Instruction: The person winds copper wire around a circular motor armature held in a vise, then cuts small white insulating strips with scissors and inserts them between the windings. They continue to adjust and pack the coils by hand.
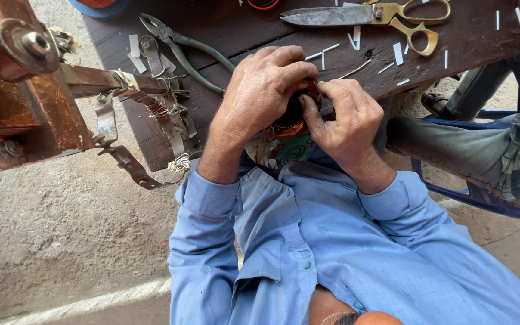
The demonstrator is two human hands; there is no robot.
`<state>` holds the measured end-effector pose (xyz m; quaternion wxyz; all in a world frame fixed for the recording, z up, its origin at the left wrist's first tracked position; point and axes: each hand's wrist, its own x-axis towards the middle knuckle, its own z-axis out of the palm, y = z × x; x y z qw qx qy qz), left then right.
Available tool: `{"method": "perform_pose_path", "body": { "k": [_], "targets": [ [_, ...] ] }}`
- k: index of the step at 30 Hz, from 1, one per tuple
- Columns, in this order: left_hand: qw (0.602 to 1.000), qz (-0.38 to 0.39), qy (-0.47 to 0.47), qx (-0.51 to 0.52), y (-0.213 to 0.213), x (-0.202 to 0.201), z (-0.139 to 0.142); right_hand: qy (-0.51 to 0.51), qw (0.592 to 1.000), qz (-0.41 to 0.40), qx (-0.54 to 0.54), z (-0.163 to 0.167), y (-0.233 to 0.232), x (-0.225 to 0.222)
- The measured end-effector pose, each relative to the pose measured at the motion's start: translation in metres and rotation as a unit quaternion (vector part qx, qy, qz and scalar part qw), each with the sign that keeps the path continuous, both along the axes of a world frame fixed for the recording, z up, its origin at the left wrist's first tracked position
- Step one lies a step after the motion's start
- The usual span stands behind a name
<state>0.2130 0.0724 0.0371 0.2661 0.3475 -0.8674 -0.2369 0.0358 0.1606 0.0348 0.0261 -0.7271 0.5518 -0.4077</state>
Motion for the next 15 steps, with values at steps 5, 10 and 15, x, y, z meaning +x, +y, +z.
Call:
{"method": "perform_pose_path", "body": {
  "k": [5,10,15],
  "targets": [
    [1.000,0.004,0.004,-0.007,-0.0018,-0.0016,-0.0060,0.020,1.000,-0.003,0.004,0.0012,-0.0005,0.0007],
    [1.000,0.010,0.002,-0.008,-0.0030,-0.0015,-0.0081,0.031,0.999,0.014,0.013,0.0012,-0.0011,0.0022],
    [1.000,0.015,0.000,-0.018,-0.0018,-0.0007,-0.0048,0.038,0.999,0.029,0.022,0.0010,-0.0015,0.0015]
  ]
}}
